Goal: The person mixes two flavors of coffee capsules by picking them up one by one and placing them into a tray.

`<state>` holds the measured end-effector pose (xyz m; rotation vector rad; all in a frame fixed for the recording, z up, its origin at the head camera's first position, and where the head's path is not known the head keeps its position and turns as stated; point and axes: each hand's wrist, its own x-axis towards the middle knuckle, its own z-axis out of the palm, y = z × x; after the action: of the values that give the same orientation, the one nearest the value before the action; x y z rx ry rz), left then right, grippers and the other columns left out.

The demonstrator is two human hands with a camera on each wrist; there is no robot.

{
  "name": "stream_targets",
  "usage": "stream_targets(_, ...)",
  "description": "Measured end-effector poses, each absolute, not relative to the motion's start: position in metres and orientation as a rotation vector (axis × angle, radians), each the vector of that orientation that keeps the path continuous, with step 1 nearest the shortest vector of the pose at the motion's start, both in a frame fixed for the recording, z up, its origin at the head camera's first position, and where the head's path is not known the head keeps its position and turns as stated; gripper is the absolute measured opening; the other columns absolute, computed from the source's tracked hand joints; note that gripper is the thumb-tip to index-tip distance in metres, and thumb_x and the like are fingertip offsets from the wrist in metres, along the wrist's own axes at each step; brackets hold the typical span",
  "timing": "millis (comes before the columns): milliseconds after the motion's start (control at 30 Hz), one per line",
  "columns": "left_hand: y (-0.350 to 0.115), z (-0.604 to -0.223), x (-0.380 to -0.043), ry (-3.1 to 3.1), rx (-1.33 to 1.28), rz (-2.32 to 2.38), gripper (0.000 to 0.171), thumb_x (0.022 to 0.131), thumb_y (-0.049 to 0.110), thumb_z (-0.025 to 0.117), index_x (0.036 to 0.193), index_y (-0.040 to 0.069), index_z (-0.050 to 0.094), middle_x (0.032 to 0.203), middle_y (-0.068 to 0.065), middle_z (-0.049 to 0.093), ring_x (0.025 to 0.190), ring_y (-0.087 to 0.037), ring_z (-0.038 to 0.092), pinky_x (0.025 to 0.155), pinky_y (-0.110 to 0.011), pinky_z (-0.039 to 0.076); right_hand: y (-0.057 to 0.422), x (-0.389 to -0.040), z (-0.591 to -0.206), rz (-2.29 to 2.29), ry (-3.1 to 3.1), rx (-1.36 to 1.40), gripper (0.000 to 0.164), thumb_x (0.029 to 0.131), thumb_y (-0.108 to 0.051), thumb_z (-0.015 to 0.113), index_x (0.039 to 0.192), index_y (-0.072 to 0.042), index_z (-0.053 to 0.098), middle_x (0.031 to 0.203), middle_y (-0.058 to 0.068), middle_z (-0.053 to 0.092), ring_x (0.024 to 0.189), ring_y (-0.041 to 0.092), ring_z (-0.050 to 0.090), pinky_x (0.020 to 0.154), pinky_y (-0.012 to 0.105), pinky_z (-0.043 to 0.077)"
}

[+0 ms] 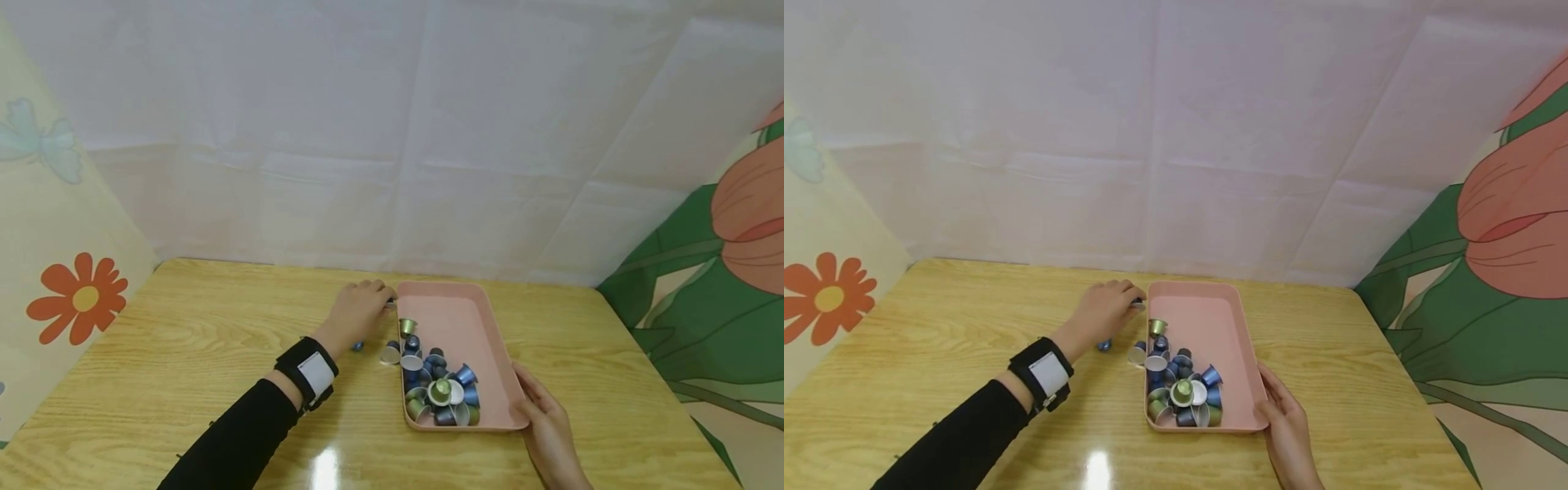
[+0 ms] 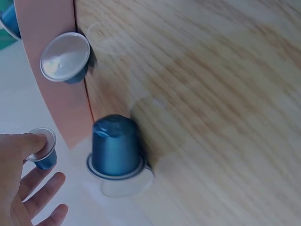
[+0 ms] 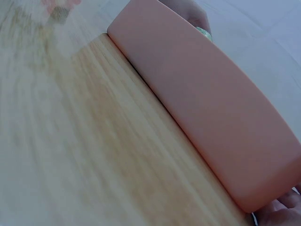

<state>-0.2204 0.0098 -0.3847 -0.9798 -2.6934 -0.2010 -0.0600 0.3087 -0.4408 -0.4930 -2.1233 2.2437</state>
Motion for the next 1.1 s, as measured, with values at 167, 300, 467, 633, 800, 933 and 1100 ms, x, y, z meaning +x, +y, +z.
stream_targets(167,0.019,-0.381,-0.215,-2.667,-1.033,-0.170,0.026,0.097,0.026,0.066,0.120,0.016,0.066,0.112,-0.003,0.067,0.101,-0.022,0.063,0.086,-0.037,0.054,0.308,-0.060,-0.440,2.245,-2.130,-0.484,0.061,0.098,0.005,0.040,0.156,-0.003,0.023,0.156,0.005,0.026,0.134,-0.001,0.033,0.097,0.008,0.037)
stream_targets(300,0.026,-0.383,-0.210,-2.628,-1.093,-0.100,0.026,0.098,0.028,0.064,0.121,0.017,0.066,0.111,-0.001,0.067,0.100,-0.020,0.063,0.083,-0.034,0.053,0.308,-0.060,-0.441,2.239,-2.125,-0.453,0.059,0.099,0.005,0.039,0.155,0.000,0.023,0.153,0.003,0.030,0.122,-0.012,0.040,0.097,0.008,0.038)
stream_targets(467,0.035,-0.387,-0.203,-2.588,-1.145,0.012,0.026,0.100,0.032,0.059,0.122,0.020,0.066,0.108,0.002,0.067,0.096,-0.016,0.063,0.078,-0.029,0.052,0.309,-0.060,-0.441,2.232,-2.143,-0.473,0.060,0.098,0.006,0.039,0.156,-0.001,0.023,0.156,0.005,0.027,0.133,-0.002,0.034,0.097,0.008,0.037)
stream_targets(633,0.044,-0.388,-0.198,-2.601,-1.201,-0.001,0.026,0.102,0.034,0.057,0.123,0.022,0.067,0.111,0.004,0.069,0.098,-0.014,0.063,0.081,-0.028,0.052,0.310,-0.060,-0.440,2.229,-2.156,-0.511,0.062,0.097,0.007,0.040,0.156,-0.002,0.022,0.159,0.010,0.023,0.142,0.011,0.026,0.097,0.007,0.036)
stream_targets(800,0.049,-0.389,-0.196,-2.564,-1.332,0.002,0.027,0.101,0.034,0.059,0.125,0.024,0.066,0.118,0.008,0.068,0.105,-0.012,0.062,0.092,-0.029,0.050,0.309,-0.061,-0.441,2.227,-2.153,-0.496,0.061,0.097,0.007,0.039,0.156,-0.002,0.023,0.157,0.006,0.026,0.138,0.002,0.031,0.098,0.008,0.036)
stream_targets(933,0.050,-0.389,-0.196,-2.539,-1.379,0.020,0.027,0.102,0.032,0.057,0.126,0.025,0.066,0.120,0.008,0.068,0.108,-0.011,0.062,0.094,-0.029,0.049,0.309,-0.060,-0.443,2.231,-2.127,-0.457,0.060,0.098,0.007,0.041,0.155,0.001,0.023,0.150,-0.002,0.034,0.123,-0.012,0.040,0.097,0.008,0.037)
stream_targets(1100,0.050,-0.388,-0.194,-2.536,-1.399,0.020,0.027,0.103,0.031,0.056,0.128,0.025,0.065,0.122,0.007,0.067,0.109,-0.011,0.063,0.094,-0.029,0.050,0.309,-0.060,-0.443,2.242,-2.109,-0.432,0.059,0.098,0.007,0.040,0.155,0.002,0.023,0.148,-0.004,0.035,0.116,-0.017,0.043,0.096,0.007,0.038)
